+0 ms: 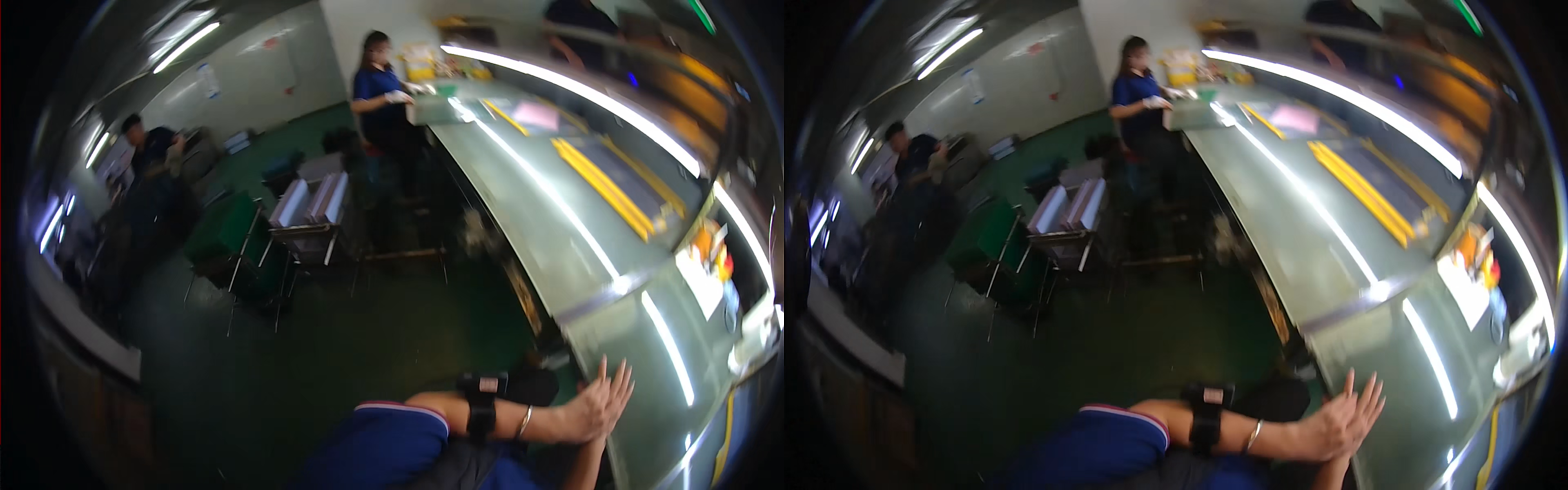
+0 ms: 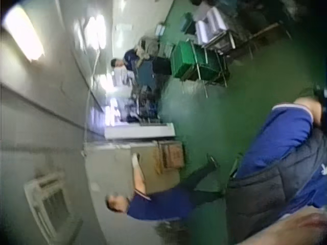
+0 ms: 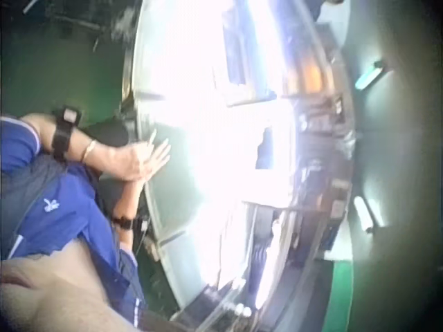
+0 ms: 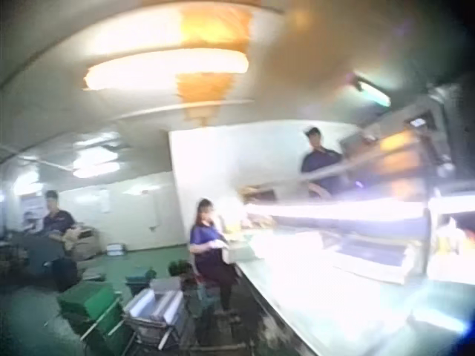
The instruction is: Inspect and sort panels at a workstation while recording data on a log sheet.
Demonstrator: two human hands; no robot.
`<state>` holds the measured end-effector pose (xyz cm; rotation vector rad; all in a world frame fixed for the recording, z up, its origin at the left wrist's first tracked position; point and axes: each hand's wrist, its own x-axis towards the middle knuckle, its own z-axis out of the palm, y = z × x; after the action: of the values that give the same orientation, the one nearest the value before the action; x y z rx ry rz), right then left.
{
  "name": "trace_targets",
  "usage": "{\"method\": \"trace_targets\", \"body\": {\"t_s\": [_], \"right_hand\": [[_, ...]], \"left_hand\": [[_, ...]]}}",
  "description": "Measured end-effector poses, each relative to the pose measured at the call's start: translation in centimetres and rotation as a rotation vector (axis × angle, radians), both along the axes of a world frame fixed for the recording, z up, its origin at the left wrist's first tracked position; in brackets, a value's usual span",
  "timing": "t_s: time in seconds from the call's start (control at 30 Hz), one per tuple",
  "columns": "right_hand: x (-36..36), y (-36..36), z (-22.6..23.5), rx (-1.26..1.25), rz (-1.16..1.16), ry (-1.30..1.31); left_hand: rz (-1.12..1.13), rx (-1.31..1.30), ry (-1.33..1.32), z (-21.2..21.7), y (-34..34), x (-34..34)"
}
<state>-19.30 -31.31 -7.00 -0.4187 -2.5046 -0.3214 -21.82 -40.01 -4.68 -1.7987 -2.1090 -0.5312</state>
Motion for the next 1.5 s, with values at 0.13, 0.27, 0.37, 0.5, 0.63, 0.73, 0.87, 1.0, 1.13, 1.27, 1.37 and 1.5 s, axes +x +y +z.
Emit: {"method": "trace_targets", "body": {"t_s": [0.13, 0.27, 0.37, 0.5, 0.63, 0.73, 0.87, 1.0, 1.13, 1.27, 1.37, 1.5], "right_hand": [[1.2, -3.6, 1.5, -0.228, 0.055, -0.277], [2.3, -2.6, 0.9, 0.044, 0.058, -0.237], [2.1, -2.2, 0.8, 0.181, -0.022, -0.262], [2.3, -2.9, 0.9, 0.192, -0.058, -0.31], [1.1, -1.7, 0.7, 0.141, 0.007, -0.215], [0.8, -1.5, -0.6, 0.022, 0.054, -0.162], [0.2, -2.4, 0.6, -0.324, 0.16, -0.127], [3.0, -0.7, -1.0, -0.053, 0.089, -0.06], [8.8, -0.4, 2.1, -0.781, 0.594, -0.263], [16.7, 1.5, 7.0, -1.665, 1.002, -0.781], [21.3, 1.8, 7.3, -1.786, 0.978, -0.508], [24.6, 2.2, 8.8, -1.807, 0.597, 0.459]], "left_hand": [[0.275, 0.108, 0.502, 9.0, -8.5, 1.0], [-0.012, 0.138, -0.13, 4.8, -6.7, 3.2], [-0.025, 0.409, -0.061, 3.4, -6.2, 3.1], [0.114, 0.195, 0.026, 1.6, -5.6, 2.9], [0.066, 0.253, 0.162, 1.1, -3.5, 0.8], [0.197, 0.07, 0.066, -0.4, -2.3, -0.2], [0.102, 0.073, -0.041, 2.7, -4.7, -0.4], [-0.036, 0.06, -0.147, 3.7, -2.4, 0.5], [-0.16, -0.17, -0.493, 6.2, -4.3, 2.2], [-0.432, -0.423, -0.996, 8.5, -4.4, 5.8], [-0.591, -0.257, -0.951, 7.5, -3.9, 6.1], [-0.337, -0.146, -1.129, 8.0, -2.0, 2.9]]}}
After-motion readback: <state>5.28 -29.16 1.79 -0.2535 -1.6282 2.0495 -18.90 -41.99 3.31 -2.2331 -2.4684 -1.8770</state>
